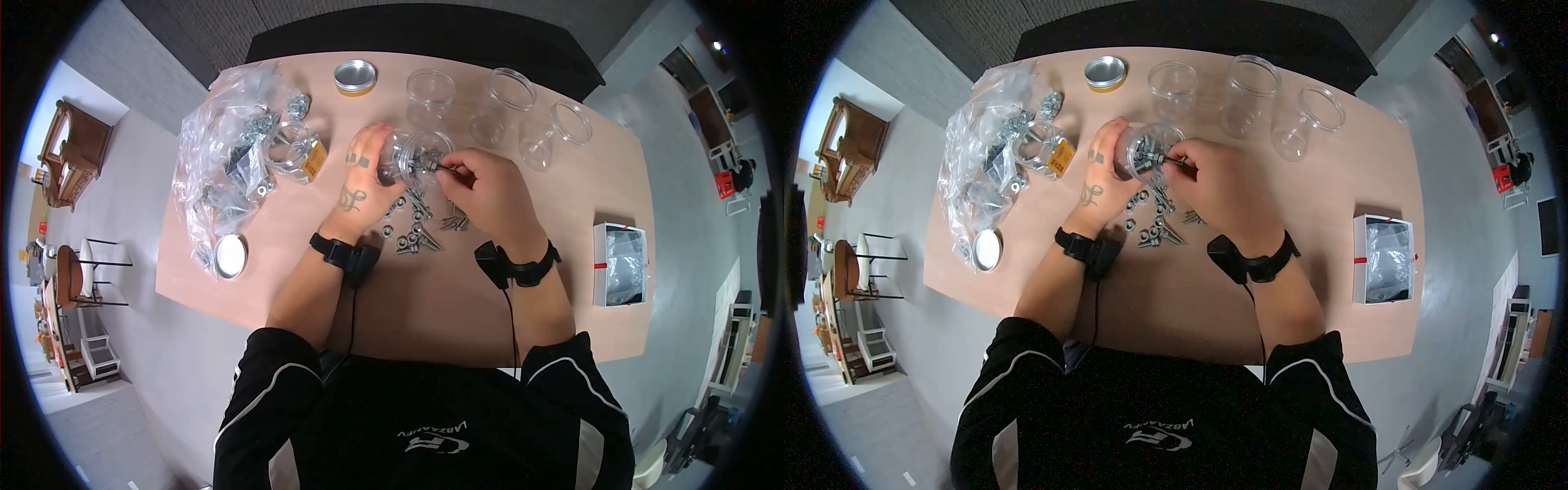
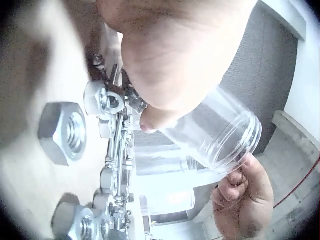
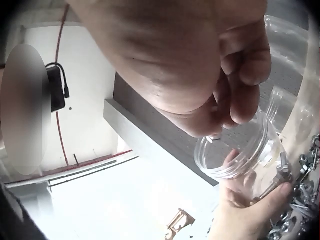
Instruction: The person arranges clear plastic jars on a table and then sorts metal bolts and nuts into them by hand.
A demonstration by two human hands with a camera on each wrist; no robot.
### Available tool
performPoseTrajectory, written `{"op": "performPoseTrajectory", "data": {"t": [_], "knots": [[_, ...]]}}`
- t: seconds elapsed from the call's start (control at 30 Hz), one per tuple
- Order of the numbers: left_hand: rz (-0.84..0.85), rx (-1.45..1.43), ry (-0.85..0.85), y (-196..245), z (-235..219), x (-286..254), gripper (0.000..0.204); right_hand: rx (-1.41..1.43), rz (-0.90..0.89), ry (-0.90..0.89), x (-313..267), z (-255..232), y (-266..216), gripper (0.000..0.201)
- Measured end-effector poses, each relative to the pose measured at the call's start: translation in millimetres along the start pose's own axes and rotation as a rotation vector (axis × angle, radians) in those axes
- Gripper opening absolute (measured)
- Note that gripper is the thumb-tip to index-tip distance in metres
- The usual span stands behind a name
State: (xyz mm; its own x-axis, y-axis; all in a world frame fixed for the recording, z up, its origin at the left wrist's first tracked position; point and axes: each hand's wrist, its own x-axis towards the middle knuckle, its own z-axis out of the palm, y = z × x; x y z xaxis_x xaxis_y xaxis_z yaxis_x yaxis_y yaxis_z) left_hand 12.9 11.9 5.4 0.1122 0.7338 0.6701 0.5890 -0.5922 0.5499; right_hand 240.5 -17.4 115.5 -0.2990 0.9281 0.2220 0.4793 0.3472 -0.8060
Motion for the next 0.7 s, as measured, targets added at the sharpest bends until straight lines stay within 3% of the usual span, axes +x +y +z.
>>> {"op": "performPoseTrajectory", "data": {"t": [0.07,0.2,0.27,0.3,0.37,0.5,0.57,0.7], "knots": [[0.032,0.02,-0.009,0.2,-0.2,0.5,0.095,-0.103,-0.054,0.009,1.9,2.9,3.7,0.017],[0.002,0.004,-0.007,1.5,-0.7,0.1,0.095,-0.011,-0.008,0.023,-1.9,-4.6,-11.9,0.015],[-0.02,0.0,-0.012,1.3,0.1,-1.1,0.096,-0.096,0.042,-0.169,-5.7,-11.5,-16.4,0.018],[-0.063,-0.049,0.006,0.2,1.8,-2.0,0.096,-0.095,0.043,-0.168,-7.1,-10.0,-15.6,0.018],[-0.103,-0.098,0.022,-1.6,3.3,-3.5,0.097,-0.251,0.042,-0.41,-11.2,-3.9,-9.0,0.02],[-0.125,-0.052,0.014,-2.8,3.5,-3.5,0.1,-0.332,-0.125,-0.438,-29.1,23.4,31.6,0.024],[-0.131,-0.042,0.011,-2.8,3.3,-3.9,0.1,-0.553,-0.162,-0.433,-29.3,43.2,35.4,0.023],[-0.138,-0.073,0.023,-3.5,4.3,-4.5,0.1,-0.596,-0.041,-0.505,-24.1,50.4,32.6,0.022]]}}
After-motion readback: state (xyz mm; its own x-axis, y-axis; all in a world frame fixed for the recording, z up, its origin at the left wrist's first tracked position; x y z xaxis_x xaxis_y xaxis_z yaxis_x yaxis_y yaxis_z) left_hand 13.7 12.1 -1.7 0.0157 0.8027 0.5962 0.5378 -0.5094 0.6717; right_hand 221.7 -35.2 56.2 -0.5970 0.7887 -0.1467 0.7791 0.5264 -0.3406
